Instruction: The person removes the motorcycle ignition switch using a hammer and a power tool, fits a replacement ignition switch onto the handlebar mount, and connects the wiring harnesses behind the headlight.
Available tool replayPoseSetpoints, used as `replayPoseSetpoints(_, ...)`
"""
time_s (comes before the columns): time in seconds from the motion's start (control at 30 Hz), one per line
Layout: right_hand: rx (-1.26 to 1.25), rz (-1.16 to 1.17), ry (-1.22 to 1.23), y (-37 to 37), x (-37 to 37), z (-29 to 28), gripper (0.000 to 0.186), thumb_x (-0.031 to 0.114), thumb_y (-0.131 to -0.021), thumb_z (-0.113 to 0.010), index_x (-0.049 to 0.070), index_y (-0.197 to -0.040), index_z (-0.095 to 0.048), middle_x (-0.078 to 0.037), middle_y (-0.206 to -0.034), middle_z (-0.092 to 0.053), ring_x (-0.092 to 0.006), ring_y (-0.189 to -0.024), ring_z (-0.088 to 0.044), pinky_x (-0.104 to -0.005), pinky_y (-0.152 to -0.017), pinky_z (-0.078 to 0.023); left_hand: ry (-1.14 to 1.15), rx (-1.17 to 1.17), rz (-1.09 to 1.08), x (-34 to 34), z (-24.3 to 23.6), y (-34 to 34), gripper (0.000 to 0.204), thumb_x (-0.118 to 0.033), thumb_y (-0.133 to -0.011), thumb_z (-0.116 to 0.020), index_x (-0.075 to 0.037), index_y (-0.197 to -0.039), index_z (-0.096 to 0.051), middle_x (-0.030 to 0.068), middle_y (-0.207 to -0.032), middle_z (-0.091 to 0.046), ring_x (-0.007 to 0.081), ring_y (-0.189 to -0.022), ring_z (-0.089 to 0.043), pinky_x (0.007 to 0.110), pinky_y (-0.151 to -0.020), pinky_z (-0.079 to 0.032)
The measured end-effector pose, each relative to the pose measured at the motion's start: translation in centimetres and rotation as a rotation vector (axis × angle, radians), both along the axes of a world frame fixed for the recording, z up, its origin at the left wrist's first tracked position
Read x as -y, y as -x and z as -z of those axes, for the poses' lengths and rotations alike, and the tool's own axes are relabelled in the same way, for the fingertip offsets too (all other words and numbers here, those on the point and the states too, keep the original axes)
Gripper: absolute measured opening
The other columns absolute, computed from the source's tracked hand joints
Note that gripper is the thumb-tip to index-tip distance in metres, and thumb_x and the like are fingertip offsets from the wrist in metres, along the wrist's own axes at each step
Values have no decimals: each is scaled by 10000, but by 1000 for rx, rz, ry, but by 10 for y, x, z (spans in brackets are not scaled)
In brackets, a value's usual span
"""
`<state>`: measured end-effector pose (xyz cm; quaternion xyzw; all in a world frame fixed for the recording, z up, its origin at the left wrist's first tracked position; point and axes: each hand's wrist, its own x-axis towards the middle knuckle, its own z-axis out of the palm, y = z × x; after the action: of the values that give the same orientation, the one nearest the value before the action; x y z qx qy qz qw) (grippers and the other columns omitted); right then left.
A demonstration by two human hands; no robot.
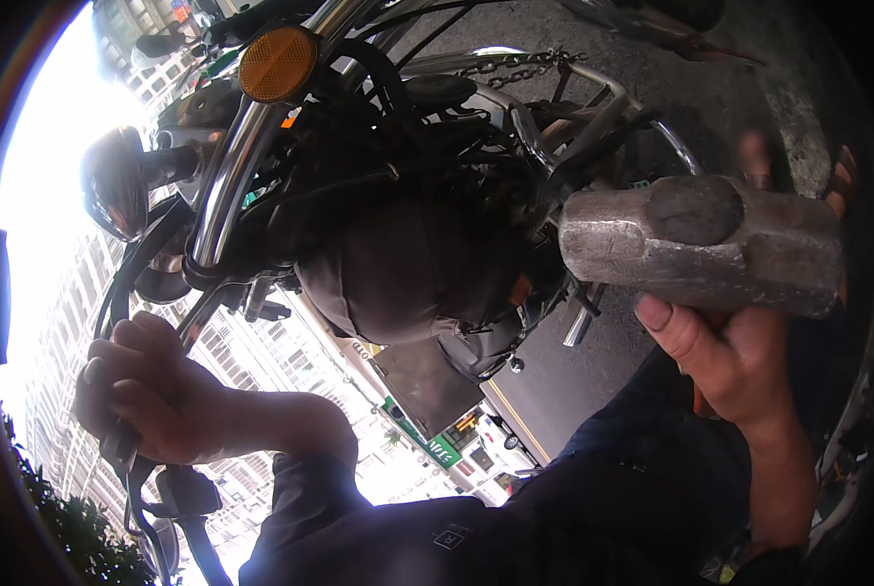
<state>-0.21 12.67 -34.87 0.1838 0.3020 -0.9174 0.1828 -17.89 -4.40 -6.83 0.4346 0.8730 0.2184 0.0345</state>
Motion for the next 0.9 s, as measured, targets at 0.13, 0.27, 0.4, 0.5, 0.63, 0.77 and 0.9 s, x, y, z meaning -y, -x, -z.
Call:
replayPoseSetpoints(0.13, 58, -38, -28, -5, -3, -2, 491, 89, -840, -699, -25, -1264, -480, -96, -1132, -589, -162, -1014, -588, -300, -897, -470, 44, 22, -22, 0, -2, 5, 268, -62, -935, -533, 79, -1163, -542, 64, -620, -458, 128, -497, -369, 272, -440, -309)
replayPoseSetpoints(0.27, 42, -22, -35, -7, -2, -2, 498, 88, -842, -697, -24, -1274, -475, -103, -1156, -582, -168, -1037, -582, -303, -920, -459, -14, -143, -292, 0, 14, -2, 84, -9, -898, -506, 40, -940, -561, 69, -693, -467, 153, -572, -394, 286, -526, -338)
replayPoseSetpoints(0.4, 102, -47, 6, -10, -1, -3, 488, 77, -846, -689, -22, -1273, -475, -104, -1160, -581, -169, -1043, -581, -307, -924, -458, 37, -105, -272, 14, 17, 6, 98, -52, -936, -535, 34, -972, -565, 58, -666, -471, 124, -540, -394, 255, -503, -336)
replayPoseSetpoints(0.5, -28, -65, -181, -13, 0, 0, 788, 189, -893, -605, 1, -1505, -145, -17, -679, -535, -51, -463, -461, -193, -408, -377, 9, -45, -266, 13, 14, 8, 114, -50, -937, -529, 43, -992, -564, 56, -682, -482, 124, -563, -409, 256, -526, -364)
replayPoseSetpoints(0.63, -9, 7, -54, -4, -6, -16, 478, 85, -858, -689, -26, -1271, -476, -104, -1151, -592, -163, -1032, -597, -308, -933, -464, -68, 15, -243, 15, 14, 17, 282, -139, -906, -646, 72, -1081, -581, 49, -677, -533, 91, -550, -453, 228, -499, -358)
replayPoseSetpoints(0.77, -208, 32, -294, 20, -7, -43, 449, 143, -844, -722, -28, -1212, -530, -122, -1152, -614, -211, -1020, -625, -379, -988, -457, -7, -139, -387, 22, 9, 12, 306, -187, -865, -713, 49, -1037, -618, 66, -811, -647, 80, -665, -547, 192, -620, -411)
replayPoseSetpoints(0.9, -882, 179, -880, 58, -16, -98, 453, 197, -784, -761, 37, -1175, -597, -107, -1154, -626, -251, -1033, -623, -403, -959, -462, 60, -27, -514, 1, 8, 1, 209, -66, -856, -690, 17, -1045, -653, 52, -853, -674, 67, -701, -563, 206, -648, -423)
